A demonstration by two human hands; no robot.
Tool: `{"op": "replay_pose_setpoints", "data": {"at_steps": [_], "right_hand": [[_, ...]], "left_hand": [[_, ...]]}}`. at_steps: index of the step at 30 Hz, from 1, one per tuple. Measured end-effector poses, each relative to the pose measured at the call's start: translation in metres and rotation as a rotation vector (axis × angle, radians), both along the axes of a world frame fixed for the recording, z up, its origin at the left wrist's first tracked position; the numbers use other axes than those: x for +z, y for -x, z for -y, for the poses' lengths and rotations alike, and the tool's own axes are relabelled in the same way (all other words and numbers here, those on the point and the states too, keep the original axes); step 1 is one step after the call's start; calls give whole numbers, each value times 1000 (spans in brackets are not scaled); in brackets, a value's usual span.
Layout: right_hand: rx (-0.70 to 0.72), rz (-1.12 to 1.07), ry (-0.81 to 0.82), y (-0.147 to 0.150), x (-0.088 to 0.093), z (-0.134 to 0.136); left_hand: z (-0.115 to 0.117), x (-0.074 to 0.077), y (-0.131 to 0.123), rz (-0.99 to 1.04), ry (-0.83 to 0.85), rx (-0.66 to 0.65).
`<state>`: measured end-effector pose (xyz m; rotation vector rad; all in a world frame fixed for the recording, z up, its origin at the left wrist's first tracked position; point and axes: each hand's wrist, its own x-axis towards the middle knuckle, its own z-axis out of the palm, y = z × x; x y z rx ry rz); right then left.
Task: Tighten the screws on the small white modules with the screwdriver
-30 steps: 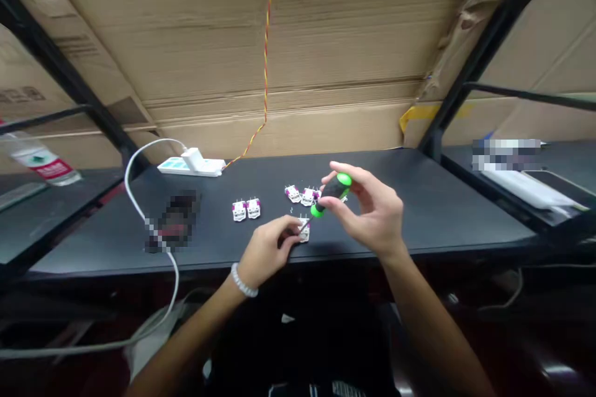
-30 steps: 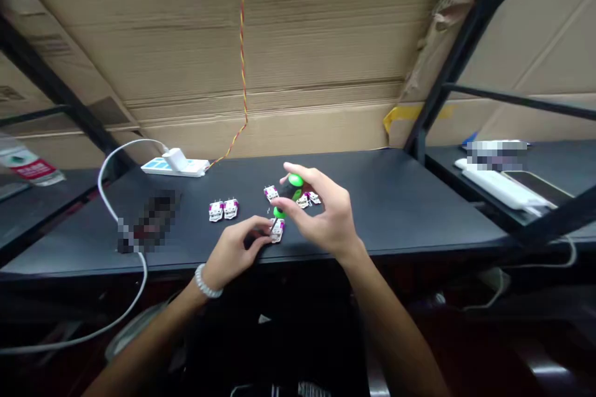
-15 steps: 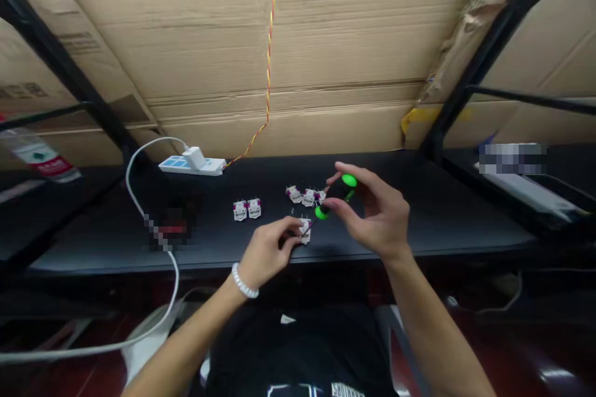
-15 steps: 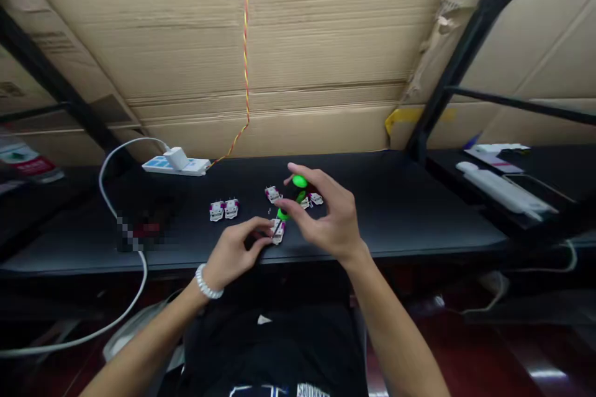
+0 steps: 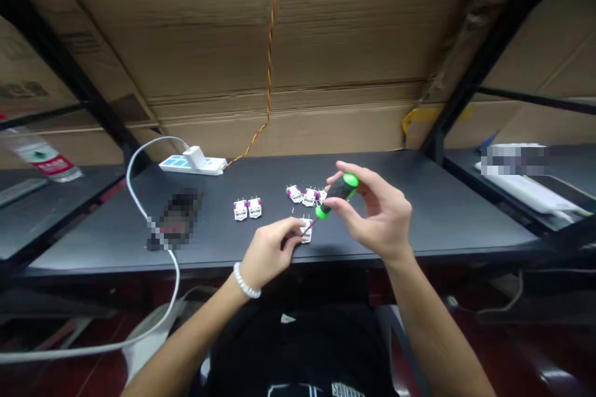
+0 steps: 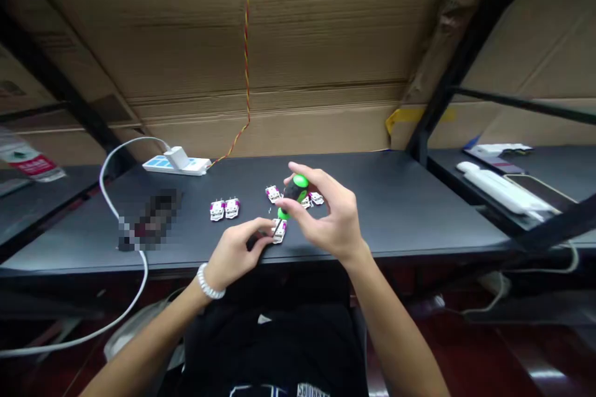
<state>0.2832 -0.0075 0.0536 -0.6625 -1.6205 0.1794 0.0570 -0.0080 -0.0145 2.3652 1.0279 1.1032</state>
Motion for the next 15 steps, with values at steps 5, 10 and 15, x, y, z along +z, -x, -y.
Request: {"op": "replay_pose_setpoints", "data": {"at_steps": [5, 10, 15], "right_hand": [[6, 9, -1, 0, -1, 0], [-6, 30, -4, 0, -1, -1], [-1, 62, 1, 2, 0, 0]], "left_hand": [[0, -1, 0, -10, -18, 4], [-1, -2, 1, -11, -35, 5], [-1, -4, 1, -2, -43, -6]]}}
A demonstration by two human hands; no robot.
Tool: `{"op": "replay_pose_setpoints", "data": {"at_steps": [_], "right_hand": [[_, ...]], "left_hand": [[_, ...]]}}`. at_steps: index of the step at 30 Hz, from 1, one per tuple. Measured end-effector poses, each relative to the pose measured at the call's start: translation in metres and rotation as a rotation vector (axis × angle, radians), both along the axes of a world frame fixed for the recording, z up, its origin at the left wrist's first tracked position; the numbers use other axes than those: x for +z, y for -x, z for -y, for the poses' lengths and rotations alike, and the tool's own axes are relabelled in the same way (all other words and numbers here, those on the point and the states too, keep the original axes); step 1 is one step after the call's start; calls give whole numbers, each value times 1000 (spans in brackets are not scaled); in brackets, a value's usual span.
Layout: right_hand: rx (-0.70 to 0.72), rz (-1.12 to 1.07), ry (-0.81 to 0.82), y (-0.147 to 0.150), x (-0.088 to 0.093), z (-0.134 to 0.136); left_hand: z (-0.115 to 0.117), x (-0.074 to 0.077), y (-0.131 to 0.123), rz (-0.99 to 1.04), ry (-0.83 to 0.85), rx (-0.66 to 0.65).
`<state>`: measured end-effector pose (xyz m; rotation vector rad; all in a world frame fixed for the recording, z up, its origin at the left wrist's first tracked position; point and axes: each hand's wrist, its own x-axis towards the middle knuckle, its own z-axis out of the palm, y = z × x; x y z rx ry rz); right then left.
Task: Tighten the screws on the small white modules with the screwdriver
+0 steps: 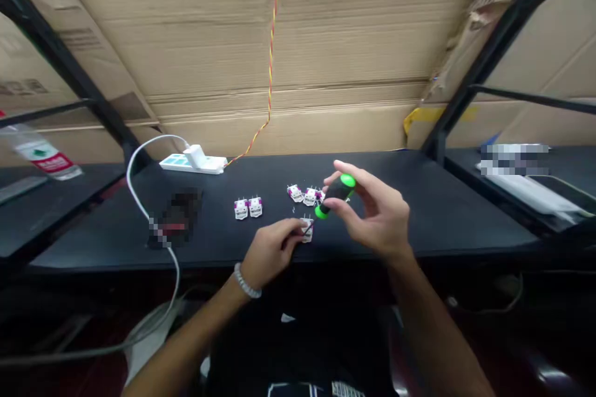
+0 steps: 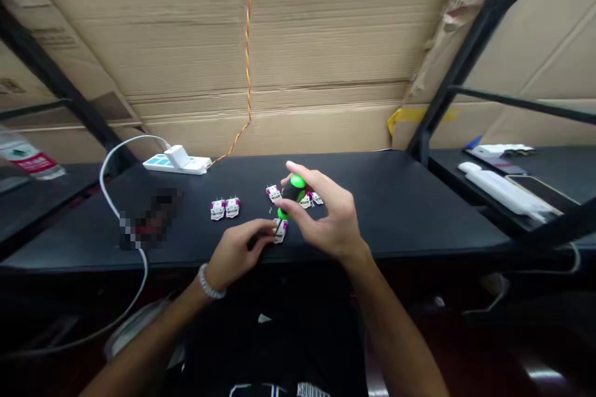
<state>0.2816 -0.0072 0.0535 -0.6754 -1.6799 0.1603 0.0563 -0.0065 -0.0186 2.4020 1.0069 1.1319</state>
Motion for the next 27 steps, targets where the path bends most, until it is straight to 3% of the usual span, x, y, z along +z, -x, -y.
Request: {"op": "replay_pose_setpoints", "data": {"at_steps": [7, 16, 27], "right_hand": [[30, -43, 16, 3, 0, -3], [118, 77, 73, 12, 19, -10], [173, 116, 71, 12, 24, -21]], "left_hand": [[1, 0, -2, -10, -11, 16], [0, 0, -2, 14, 16, 12], [-5, 13, 2, 64, 229, -38]]}}
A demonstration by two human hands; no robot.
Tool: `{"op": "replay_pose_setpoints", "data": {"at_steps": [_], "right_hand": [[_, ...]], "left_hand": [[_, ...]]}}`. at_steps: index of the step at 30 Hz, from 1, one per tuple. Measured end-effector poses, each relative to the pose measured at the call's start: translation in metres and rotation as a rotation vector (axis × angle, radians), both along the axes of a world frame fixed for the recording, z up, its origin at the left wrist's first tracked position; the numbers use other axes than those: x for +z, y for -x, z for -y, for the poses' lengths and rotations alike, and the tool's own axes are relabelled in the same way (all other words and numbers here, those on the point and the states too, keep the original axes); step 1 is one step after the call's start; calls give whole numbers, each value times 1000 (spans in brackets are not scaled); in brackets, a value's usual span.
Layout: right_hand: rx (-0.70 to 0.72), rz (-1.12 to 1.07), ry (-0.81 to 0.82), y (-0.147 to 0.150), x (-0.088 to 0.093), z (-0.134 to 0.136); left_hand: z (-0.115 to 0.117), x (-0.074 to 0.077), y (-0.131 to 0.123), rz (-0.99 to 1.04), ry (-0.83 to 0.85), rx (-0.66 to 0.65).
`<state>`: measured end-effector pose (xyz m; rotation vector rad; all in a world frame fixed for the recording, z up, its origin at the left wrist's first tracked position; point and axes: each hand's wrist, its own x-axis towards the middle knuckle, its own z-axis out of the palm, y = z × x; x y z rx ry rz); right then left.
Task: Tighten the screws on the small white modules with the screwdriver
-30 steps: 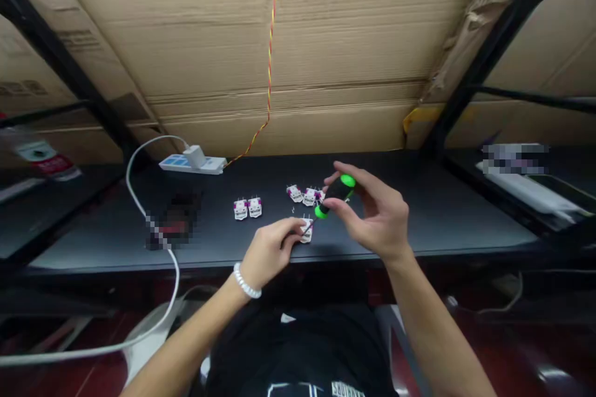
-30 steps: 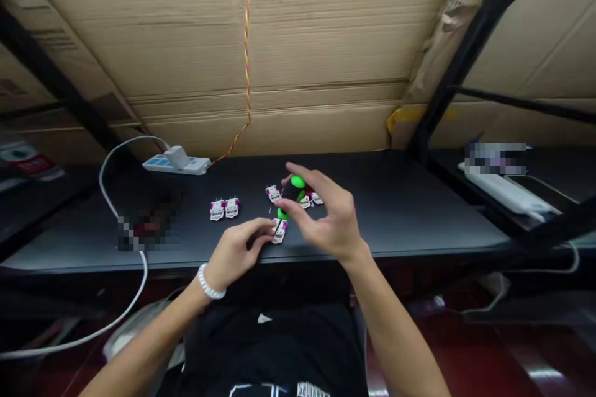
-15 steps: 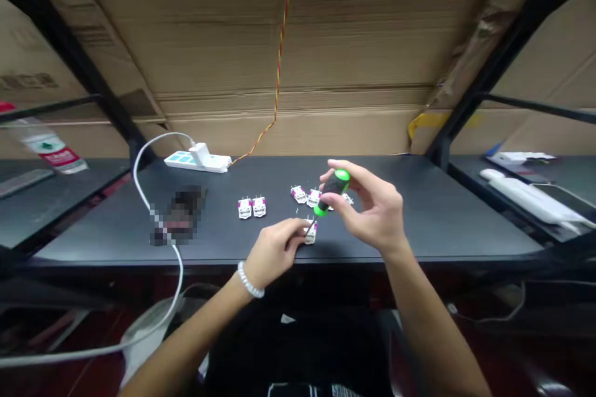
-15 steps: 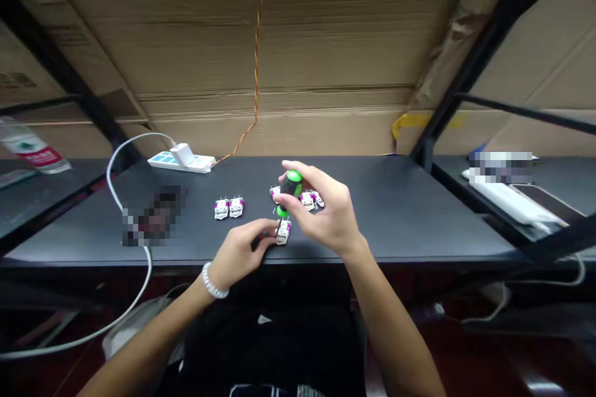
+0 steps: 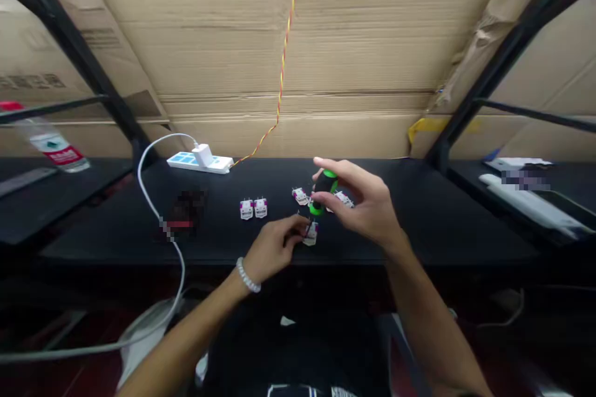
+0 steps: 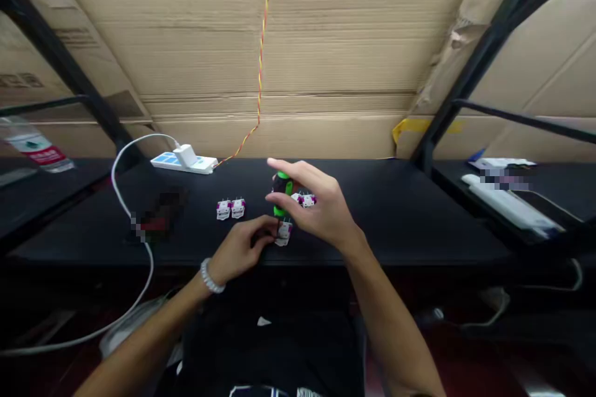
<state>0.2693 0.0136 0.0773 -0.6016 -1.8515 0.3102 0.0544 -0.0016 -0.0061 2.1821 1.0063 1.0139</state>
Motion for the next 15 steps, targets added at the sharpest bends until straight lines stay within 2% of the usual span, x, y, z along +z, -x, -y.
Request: {"op": "replay_pose_setpoints", "data": {"at_steps": [8, 15], "right_hand": [[85, 23, 19, 1, 4, -1], [-63, 25, -140, -1, 4, -3]], "left_hand": [[-3, 3, 0, -42, 41, -8], [-1, -2, -4, -97, -22, 22]]}}
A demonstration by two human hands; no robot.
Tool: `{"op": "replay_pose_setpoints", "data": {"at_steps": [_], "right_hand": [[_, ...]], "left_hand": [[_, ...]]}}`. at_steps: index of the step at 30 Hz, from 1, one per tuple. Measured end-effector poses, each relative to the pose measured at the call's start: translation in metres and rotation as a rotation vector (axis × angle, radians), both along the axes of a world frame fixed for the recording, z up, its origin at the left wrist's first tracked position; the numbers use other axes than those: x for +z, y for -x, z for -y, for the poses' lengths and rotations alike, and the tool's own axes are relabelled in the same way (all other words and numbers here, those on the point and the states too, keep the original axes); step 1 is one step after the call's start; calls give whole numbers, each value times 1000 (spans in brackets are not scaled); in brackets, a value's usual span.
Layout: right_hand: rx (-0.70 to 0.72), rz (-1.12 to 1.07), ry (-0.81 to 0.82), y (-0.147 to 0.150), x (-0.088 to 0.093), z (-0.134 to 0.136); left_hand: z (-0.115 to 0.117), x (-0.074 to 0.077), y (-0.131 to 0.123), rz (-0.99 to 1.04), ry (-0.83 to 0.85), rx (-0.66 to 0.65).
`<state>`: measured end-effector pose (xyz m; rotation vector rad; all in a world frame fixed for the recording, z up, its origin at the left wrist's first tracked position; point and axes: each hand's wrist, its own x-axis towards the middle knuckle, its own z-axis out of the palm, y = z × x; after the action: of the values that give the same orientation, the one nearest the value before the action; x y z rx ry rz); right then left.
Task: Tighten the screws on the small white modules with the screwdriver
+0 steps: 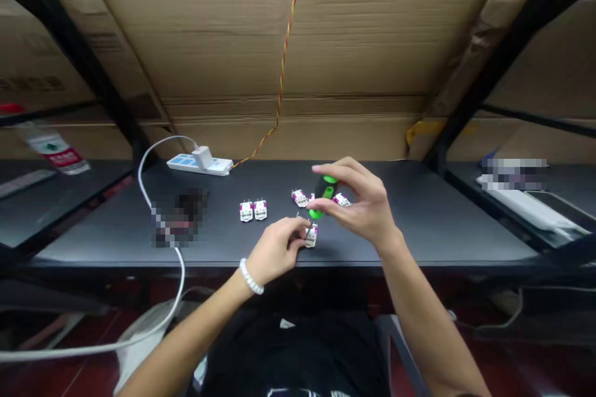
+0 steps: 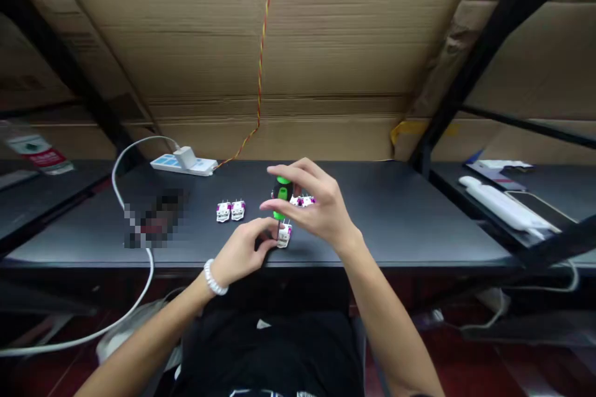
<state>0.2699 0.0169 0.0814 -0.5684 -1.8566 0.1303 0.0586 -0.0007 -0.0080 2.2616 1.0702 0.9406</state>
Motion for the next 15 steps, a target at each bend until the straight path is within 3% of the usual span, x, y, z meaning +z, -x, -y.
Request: {"op": "replay_pose_setpoints", "data": {"at_steps": [6, 12, 15], "right_hand": [[147, -24, 134, 1, 1, 6], [-7, -17, 4, 5, 4, 5], [72, 0, 29, 5, 2, 6]], "left_hand": [[4, -6, -5, -2, -79, 20], [6, -6, -9, -27, -141, 32], [5, -5, -10, -25, -134, 24]]}}
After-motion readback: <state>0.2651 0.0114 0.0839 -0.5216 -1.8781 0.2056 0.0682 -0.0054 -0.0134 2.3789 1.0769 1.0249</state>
